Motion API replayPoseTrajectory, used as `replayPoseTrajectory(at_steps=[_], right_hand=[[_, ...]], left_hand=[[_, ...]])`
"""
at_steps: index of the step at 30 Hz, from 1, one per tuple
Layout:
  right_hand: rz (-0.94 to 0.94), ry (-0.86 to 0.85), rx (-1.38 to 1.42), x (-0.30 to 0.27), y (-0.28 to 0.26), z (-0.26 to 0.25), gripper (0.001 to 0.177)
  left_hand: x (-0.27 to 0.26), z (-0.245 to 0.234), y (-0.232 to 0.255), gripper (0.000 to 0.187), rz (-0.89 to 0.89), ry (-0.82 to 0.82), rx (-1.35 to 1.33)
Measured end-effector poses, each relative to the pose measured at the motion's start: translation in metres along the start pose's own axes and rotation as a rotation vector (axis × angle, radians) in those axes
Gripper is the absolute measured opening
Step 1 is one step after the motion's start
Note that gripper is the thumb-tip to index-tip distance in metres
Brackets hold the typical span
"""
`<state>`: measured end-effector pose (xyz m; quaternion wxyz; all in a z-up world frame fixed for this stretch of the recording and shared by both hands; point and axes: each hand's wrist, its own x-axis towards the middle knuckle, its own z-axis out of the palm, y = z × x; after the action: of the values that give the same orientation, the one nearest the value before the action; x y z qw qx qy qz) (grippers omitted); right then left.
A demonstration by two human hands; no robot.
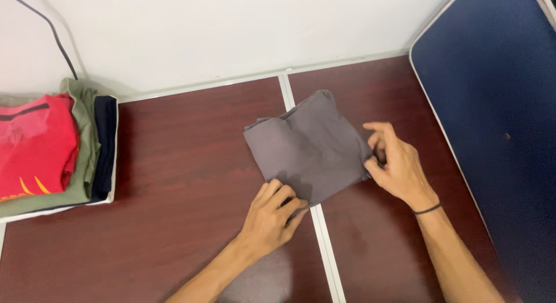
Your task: The person folds a grey t-shirt on a table, smoothing the fabric and aligning the edges before stacking it on a pile of other folded clothes. They then retrieve a blue t-shirt from a suitcase, unfold it, and begin folding it on the table.
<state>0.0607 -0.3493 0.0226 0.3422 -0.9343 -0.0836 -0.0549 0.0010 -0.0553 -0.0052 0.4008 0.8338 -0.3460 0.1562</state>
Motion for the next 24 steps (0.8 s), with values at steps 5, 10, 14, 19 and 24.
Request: replayPoseTrajectory(at_steps=[5, 10, 14, 19, 24], right_hand=[[-0.348, 0.045, 0.081, -0.003, 0.024, -0.001, 0.030], [-0.309, -0.206, 0.164, -0.001, 0.010, -0.005, 0.032], [-0.216, -0.190, 0.223, 0.001, 0.021, 0.003, 0.024], [0.002, -0.255, 0.263, 0.002, 0.046, 0.008, 0.023], [-0.185, -0.232, 0.362, 0.004, 0.042, 0.002, 0.020]], left_hand=[[-0.005, 0.004, -0.009, 0.014, -0.083, -0.031, -0.105], [-0.010, 0.004, -0.012, 0.017, -0.186, 0.014, -0.143], [-0.009, 0.001, -0.015, 0.018, -0.414, 0.055, -0.233], [-0.001, -0.005, -0.015, 0.026, -0.495, 0.062, -0.231], [-0.002, -0.019, -0.035, 0.020, -0.107, 0.070, -0.061]])
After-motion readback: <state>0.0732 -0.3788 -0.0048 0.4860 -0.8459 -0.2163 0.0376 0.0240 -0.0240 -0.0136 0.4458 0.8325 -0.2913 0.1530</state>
